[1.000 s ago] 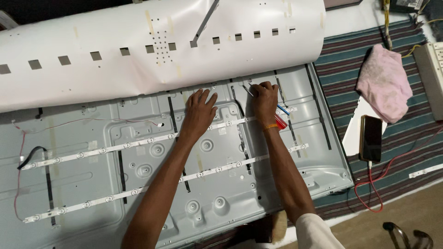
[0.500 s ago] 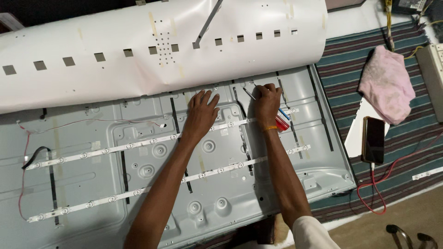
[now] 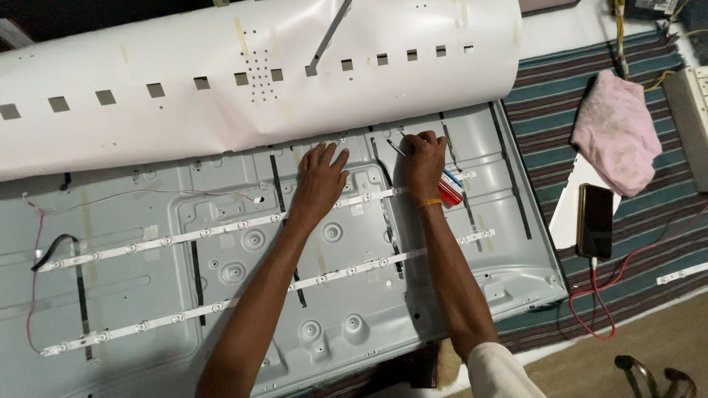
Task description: The person removes an LED strip from the back of a television using a screwdriver, then cleans the surface with a brush. They connect wires to the LED strip and apply adhesive from a tube to secure it in place.
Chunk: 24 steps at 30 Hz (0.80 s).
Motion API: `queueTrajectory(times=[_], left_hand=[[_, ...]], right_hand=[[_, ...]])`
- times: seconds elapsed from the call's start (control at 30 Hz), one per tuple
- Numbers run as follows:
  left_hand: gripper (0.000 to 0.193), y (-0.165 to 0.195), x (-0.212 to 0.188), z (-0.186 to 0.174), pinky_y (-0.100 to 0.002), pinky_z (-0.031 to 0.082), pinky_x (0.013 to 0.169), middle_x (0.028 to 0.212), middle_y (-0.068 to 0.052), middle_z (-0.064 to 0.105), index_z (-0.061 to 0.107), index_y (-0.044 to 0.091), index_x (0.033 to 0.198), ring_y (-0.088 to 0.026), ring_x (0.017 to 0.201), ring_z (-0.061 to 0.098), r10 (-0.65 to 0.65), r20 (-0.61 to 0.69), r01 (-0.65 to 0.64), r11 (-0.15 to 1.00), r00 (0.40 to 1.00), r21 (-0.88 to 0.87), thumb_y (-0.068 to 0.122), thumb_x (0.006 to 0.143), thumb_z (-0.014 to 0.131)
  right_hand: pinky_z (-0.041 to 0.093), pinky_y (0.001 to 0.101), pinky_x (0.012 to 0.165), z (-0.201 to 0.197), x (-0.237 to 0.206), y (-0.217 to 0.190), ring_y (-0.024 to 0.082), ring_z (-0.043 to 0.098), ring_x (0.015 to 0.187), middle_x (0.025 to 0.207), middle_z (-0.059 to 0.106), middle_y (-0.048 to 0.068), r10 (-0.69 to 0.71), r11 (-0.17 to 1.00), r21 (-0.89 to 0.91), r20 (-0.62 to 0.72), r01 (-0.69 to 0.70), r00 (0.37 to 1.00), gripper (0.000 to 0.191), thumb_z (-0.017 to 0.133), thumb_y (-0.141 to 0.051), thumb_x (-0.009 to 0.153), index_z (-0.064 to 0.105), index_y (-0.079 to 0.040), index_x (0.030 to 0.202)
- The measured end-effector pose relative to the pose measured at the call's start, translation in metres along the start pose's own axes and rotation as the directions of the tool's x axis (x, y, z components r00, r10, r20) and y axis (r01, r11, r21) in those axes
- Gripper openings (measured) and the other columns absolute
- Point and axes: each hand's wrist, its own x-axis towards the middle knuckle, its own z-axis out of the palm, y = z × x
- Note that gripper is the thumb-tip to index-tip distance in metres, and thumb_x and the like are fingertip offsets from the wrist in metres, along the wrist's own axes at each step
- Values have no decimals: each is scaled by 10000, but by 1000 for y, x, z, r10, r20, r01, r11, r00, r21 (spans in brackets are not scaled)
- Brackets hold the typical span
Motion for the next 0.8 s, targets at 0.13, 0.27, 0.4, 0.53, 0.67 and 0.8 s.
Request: queueTrajectory(times=[0.13, 0.27, 0.4, 0.53, 0.67, 0.8], left_hand=[[454, 1, 1, -2, -554, 307, 1169, 1463, -196, 516, 590, 66, 1399, -388, 1412, 392, -11, 10, 11, 1000, 1000, 3, 224, 976, 644], [456, 1, 1, -2, -553, 313, 1163, 1460, -194, 517, 588, 65, 1396, -388, 1408, 396, 0, 6, 0, 1000, 1000, 8, 226, 974, 646], [438, 2, 1, -1, -556, 314, 1163, 1463, -193, 517, 590, 74, 1393, -382, 1412, 397, -3, 11, 3, 999, 1000, 32, 217, 982, 643], [447, 1, 1, -2, -554, 312, 1164, 1463, -186, 520, 588, 72, 1394, -382, 1409, 395, -12, 13, 12, 1000, 1000, 9, 225, 978, 645], [458, 2, 1, -1, -549, 307, 1171, 1462, -188, 513, 583, 71, 1404, -381, 1417, 383, -16, 19, 15, 1000, 1000, 13, 227, 977, 640], [449, 1, 1, -1, -546, 298, 1170, 1475, -184, 501, 578, 76, 1407, -378, 1417, 372, -21, 29, 21, 1000, 999, -1, 228, 987, 629]], right_hand=[[511, 416, 842, -1, 0, 3, 330, 549, 985, 1022, 685, 78, -16, 1000, 1, -66, 17, 998, 225, 715, 32, 810, 811, -90, 973], [524, 403, 838, 0, 0, 6, 331, 550, 1003, 1040, 689, 65, -46, 997, -62, -23, 44, 999, 246, 709, 33, 799, 801, -81, 997], [524, 416, 837, 0, 1, 5, 329, 553, 999, 1025, 692, 61, -19, 1000, -26, -24, 18, 1000, 183, 729, 8, 838, 804, -94, 969], [522, 416, 836, -3, 0, 3, 335, 555, 1000, 1034, 690, 71, -2, 1000, -15, -13, 2, 1000, 182, 733, 3, 833, 804, -90, 973], [524, 410, 880, -2, 2, 2, 327, 564, 1025, 1074, 705, 53, -60, 998, -33, 9, 60, 998, 299, 690, 78, 807, 813, -102, 1012], [522, 409, 864, 0, 7, 4, 328, 557, 993, 1044, 685, 81, 34, 999, 14, 3, -35, 999, 264, 725, 43, 770, 794, -75, 996]])
